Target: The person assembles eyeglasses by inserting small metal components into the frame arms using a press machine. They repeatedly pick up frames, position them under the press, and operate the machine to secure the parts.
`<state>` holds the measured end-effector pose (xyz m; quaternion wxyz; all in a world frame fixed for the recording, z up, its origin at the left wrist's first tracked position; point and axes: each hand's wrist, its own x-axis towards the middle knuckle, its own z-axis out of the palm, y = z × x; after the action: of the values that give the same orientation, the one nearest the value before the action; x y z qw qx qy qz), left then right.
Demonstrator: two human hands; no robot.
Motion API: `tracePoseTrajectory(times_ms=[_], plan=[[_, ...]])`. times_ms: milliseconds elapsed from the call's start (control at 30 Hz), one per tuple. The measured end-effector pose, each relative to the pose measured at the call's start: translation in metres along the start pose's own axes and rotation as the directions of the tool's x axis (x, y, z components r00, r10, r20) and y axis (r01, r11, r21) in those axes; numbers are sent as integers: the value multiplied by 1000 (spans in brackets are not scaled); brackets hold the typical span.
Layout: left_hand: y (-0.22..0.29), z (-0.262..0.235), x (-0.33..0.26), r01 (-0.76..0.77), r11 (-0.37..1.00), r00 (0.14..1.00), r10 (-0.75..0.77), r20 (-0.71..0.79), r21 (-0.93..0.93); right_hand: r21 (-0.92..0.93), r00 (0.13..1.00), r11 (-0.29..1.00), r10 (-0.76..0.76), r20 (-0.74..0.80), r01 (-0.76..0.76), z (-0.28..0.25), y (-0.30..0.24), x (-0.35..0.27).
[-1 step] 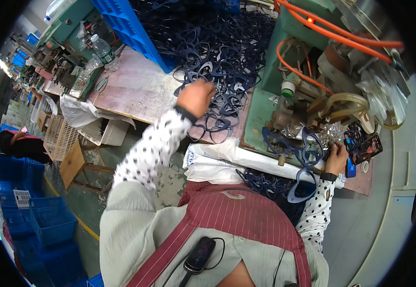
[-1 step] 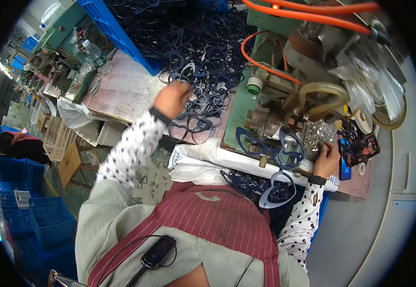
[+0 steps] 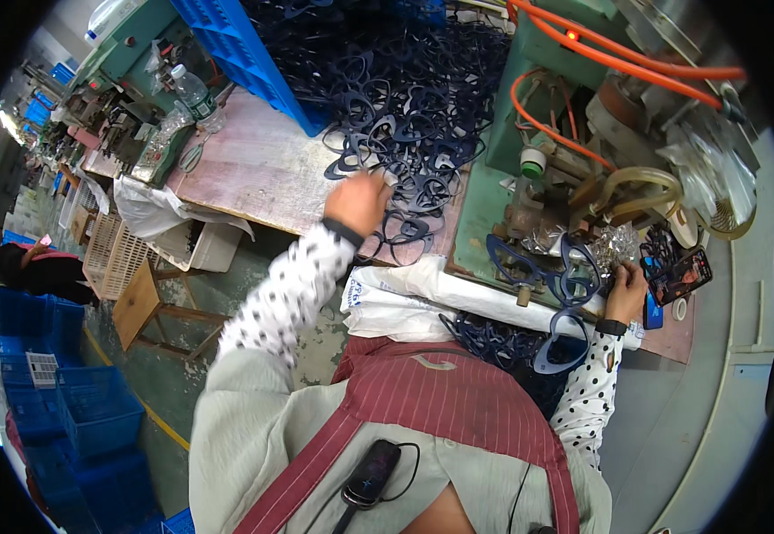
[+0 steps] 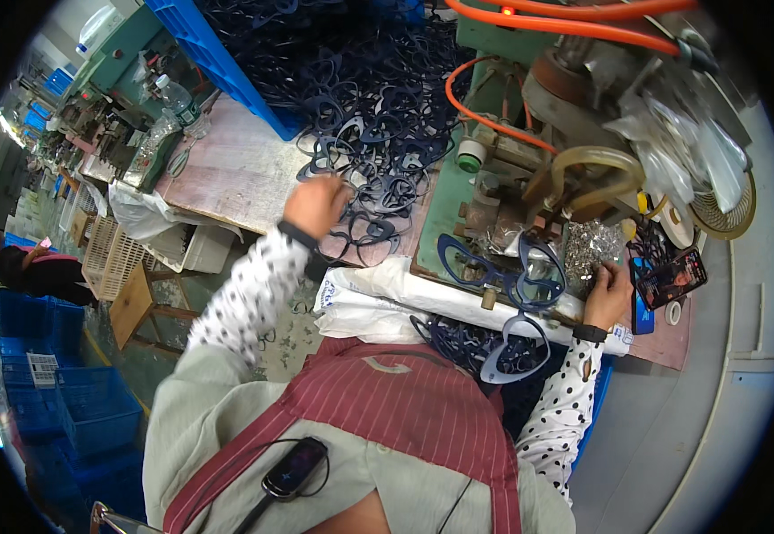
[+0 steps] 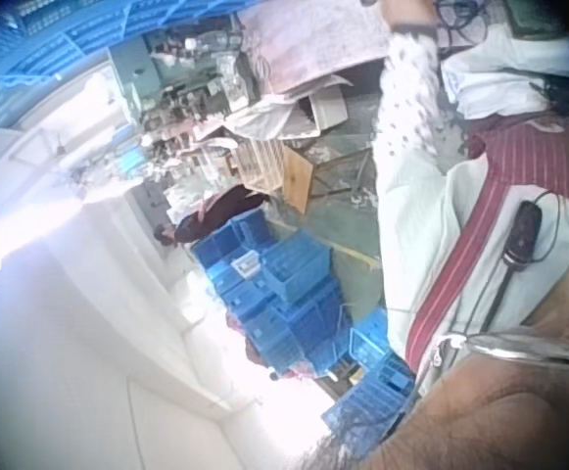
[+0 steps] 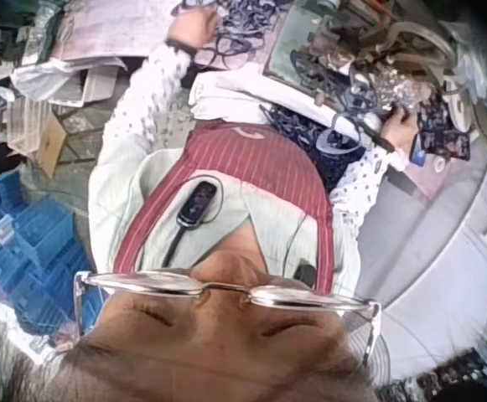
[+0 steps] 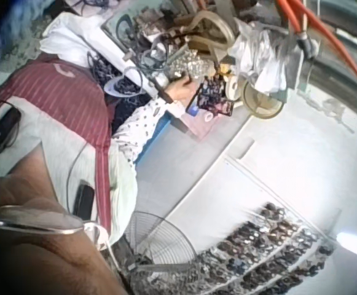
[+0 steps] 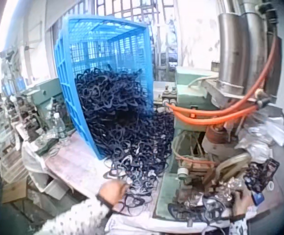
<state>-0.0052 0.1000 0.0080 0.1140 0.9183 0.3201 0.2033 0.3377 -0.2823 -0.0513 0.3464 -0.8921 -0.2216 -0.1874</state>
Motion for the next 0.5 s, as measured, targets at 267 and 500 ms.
tracePoseTrajectory(times_ms=[267, 500], plan=[[-17, 114, -53, 330, 944, 929, -328, -174, -21, 207, 984, 977, -90, 152, 57, 0, -17, 17], [46, 107, 11, 622, 778, 746, -623, -236, -87, 65, 993, 998, -11, 115, 4, 8, 0, 12]])
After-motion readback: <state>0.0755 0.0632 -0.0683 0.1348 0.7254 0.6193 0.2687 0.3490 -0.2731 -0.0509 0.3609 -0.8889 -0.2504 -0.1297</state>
